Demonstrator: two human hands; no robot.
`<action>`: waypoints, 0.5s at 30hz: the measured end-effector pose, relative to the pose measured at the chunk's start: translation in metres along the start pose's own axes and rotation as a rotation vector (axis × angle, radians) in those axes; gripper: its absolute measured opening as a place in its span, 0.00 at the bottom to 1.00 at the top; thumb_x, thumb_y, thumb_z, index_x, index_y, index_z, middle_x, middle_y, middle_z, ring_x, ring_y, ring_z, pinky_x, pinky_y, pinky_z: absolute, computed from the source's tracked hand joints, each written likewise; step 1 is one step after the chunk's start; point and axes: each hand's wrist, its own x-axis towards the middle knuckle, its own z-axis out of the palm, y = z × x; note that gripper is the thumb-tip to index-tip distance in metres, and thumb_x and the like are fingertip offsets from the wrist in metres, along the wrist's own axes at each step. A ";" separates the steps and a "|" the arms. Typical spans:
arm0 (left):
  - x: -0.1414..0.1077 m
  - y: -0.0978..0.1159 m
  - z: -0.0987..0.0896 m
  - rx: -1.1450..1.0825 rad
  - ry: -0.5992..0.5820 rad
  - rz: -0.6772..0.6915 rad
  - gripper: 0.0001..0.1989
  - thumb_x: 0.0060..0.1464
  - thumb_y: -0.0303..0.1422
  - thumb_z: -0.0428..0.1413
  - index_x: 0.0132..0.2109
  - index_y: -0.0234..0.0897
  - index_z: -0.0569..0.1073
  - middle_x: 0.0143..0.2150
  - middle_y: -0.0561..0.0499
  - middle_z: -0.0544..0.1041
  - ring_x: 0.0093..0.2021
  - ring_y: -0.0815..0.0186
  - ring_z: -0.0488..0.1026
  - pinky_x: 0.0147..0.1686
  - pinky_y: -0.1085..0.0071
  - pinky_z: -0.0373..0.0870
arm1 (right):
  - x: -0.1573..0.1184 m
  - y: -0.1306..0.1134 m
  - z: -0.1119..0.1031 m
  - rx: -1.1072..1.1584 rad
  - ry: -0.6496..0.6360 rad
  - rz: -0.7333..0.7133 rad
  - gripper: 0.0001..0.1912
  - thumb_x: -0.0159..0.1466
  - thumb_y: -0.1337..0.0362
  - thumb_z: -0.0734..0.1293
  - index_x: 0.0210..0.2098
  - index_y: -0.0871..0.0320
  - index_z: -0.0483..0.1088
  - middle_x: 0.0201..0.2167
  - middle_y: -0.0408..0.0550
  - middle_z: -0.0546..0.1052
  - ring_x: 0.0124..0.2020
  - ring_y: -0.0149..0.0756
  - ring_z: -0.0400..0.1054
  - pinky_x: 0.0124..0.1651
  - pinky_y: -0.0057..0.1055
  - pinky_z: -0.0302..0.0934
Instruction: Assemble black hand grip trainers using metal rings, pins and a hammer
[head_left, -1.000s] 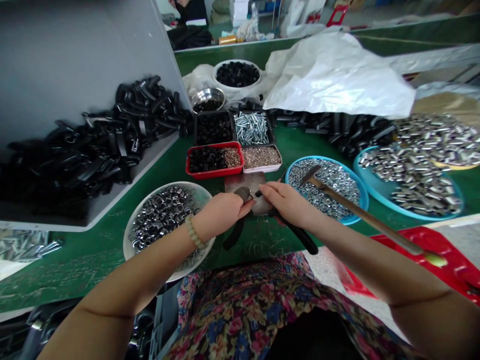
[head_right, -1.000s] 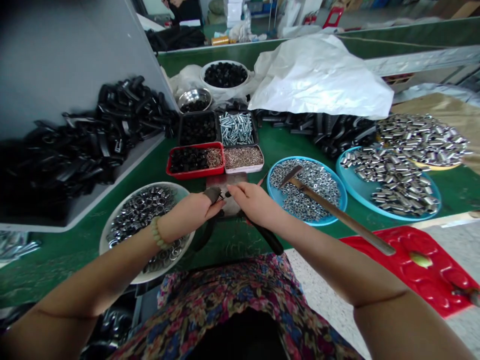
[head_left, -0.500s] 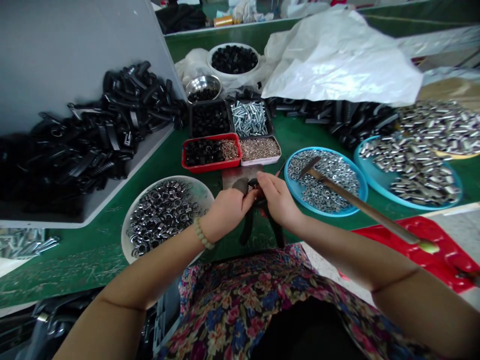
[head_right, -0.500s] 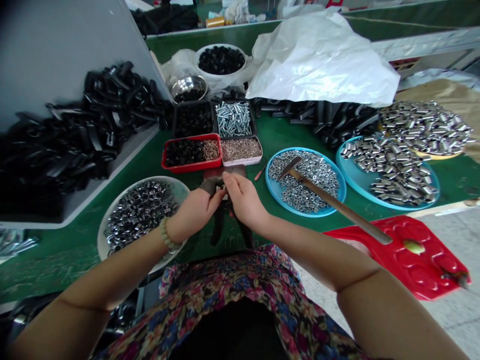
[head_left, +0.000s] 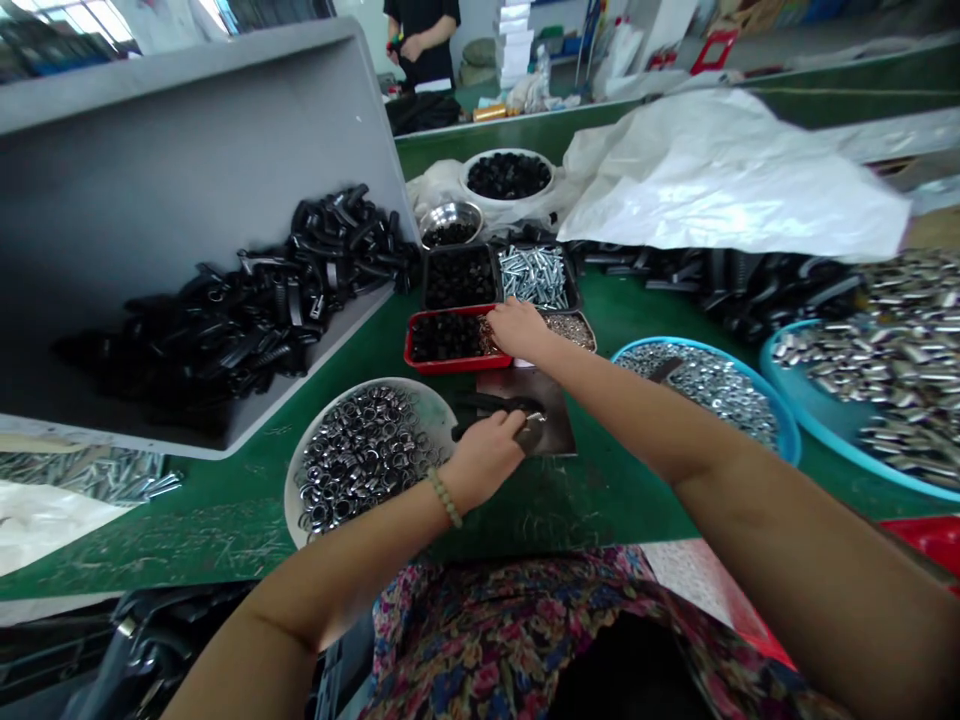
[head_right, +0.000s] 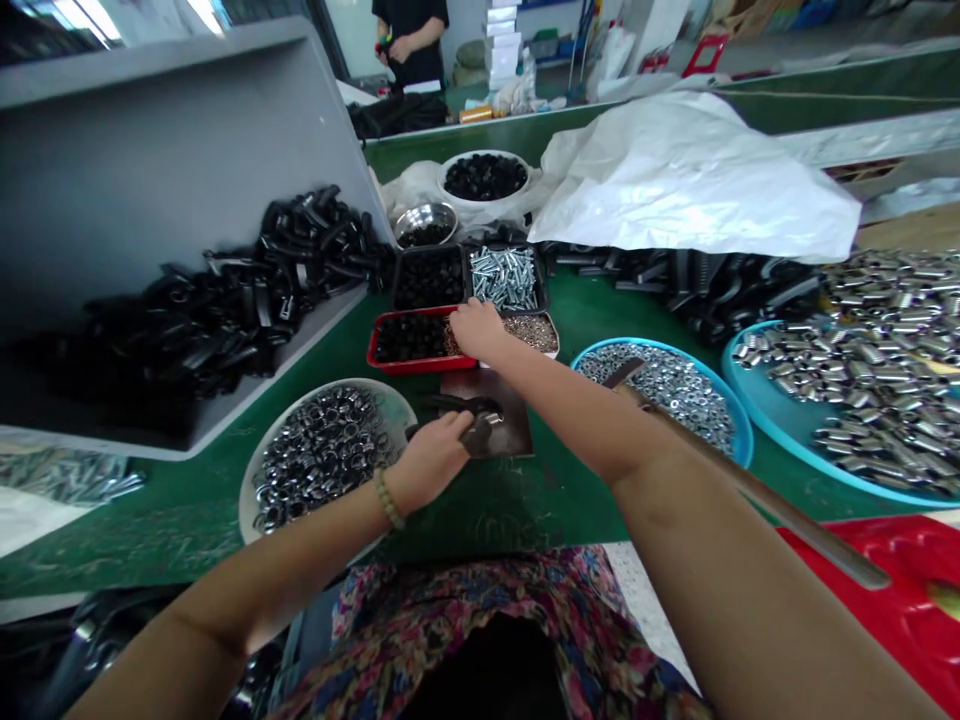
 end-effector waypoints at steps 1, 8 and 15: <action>0.003 -0.003 0.002 0.009 -0.009 0.007 0.11 0.60 0.25 0.47 0.45 0.34 0.73 0.45 0.43 0.72 0.42 0.59 0.68 0.38 0.65 0.67 | 0.003 -0.001 0.003 0.004 0.000 0.000 0.13 0.65 0.70 0.58 0.40 0.70 0.73 0.44 0.69 0.75 0.49 0.52 0.63 0.48 0.42 0.53; 0.074 -0.093 -0.050 0.170 0.168 -0.354 0.18 0.64 0.26 0.40 0.43 0.28 0.75 0.45 0.39 0.74 0.51 0.54 0.64 0.45 0.60 0.60 | 0.006 0.011 0.004 0.040 0.003 0.018 0.12 0.66 0.65 0.60 0.41 0.65 0.73 0.45 0.64 0.75 0.49 0.52 0.63 0.48 0.43 0.53; 0.117 -0.123 -0.027 0.102 0.163 -0.360 0.16 0.61 0.25 0.43 0.39 0.32 0.76 0.41 0.39 0.76 0.49 0.52 0.64 0.46 0.54 0.56 | -0.075 0.025 -0.004 0.446 0.116 0.235 0.13 0.68 0.58 0.58 0.44 0.61 0.68 0.32 0.49 0.76 0.33 0.35 0.67 0.37 0.31 0.61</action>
